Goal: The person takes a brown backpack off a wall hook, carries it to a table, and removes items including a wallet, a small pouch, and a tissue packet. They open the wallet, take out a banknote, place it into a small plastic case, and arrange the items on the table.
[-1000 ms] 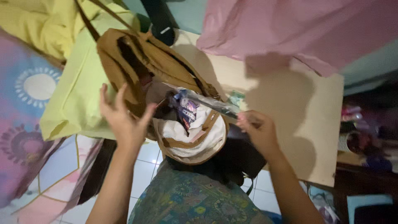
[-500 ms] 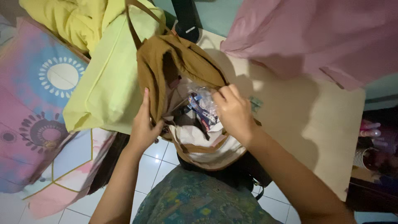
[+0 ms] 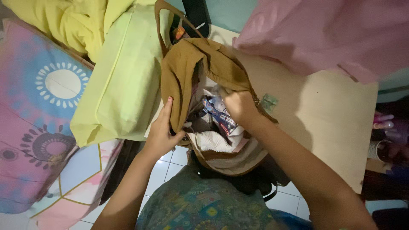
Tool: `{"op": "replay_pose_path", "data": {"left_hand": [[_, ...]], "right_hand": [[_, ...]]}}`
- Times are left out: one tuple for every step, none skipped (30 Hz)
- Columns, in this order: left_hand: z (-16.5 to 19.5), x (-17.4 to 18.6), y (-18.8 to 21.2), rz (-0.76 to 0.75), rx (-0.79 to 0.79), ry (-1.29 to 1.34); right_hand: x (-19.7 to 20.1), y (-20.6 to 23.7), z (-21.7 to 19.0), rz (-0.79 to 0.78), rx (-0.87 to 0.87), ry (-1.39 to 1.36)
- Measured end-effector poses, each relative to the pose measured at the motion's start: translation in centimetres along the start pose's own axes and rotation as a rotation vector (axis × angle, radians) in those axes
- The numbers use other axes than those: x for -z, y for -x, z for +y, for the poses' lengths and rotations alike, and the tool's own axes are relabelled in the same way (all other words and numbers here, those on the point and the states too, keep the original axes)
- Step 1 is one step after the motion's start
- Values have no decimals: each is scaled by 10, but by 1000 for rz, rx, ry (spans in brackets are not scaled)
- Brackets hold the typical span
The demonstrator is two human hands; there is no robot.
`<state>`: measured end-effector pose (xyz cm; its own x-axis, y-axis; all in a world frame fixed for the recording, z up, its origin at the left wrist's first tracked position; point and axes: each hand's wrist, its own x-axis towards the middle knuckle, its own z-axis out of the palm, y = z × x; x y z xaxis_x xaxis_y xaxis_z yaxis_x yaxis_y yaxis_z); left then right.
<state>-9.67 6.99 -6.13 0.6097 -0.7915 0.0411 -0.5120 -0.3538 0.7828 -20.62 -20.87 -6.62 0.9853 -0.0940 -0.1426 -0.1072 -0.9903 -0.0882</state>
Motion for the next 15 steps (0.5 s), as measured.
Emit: {"op": "replay_pose_path", "data": {"left_hand": [[-1,0,-2,-1,3,-6],[-3,1,-2,-3,3,-13],[-4,2,-3,-2,-24,-20],[-4,3,-4,4,-52,-26],[-5,3,-6,14,-80,-34],[-5,4,-6,21,-98,-21],[-5,5,-7,24,-112,-11],[-5,5,-7,21,-125,-8],[-4,6,-7,1,-91,-14],[-3,6,-7,-18,-57,-15],[-2,6,-7,-33,-23,-12],[0,6,-7,-38,-1,-12],[2,5,-7,-44,24,-10],[4,5,-6,-50,51,-9],[7,5,-6,-29,27,-25]], "right_hand": [[7,9,-5,106,-3,-116],[13,19,-14,215,-8,-229],[18,31,-25,297,-10,-235],[21,43,-35,381,-8,-237],[22,47,-40,467,-2,-237],[19,46,-44,368,20,-292],[12,42,-49,267,41,-352],[0,34,-54,169,61,-419],[-14,21,-55,189,114,-392],[-30,3,-55,207,166,-361],[-46,-11,-51,221,220,-325],[-61,-24,-47,118,172,-283],[-75,-36,-44,13,124,-241],[-87,-43,-46,-92,76,-199],[-96,-49,-47,-209,22,-174]]}}
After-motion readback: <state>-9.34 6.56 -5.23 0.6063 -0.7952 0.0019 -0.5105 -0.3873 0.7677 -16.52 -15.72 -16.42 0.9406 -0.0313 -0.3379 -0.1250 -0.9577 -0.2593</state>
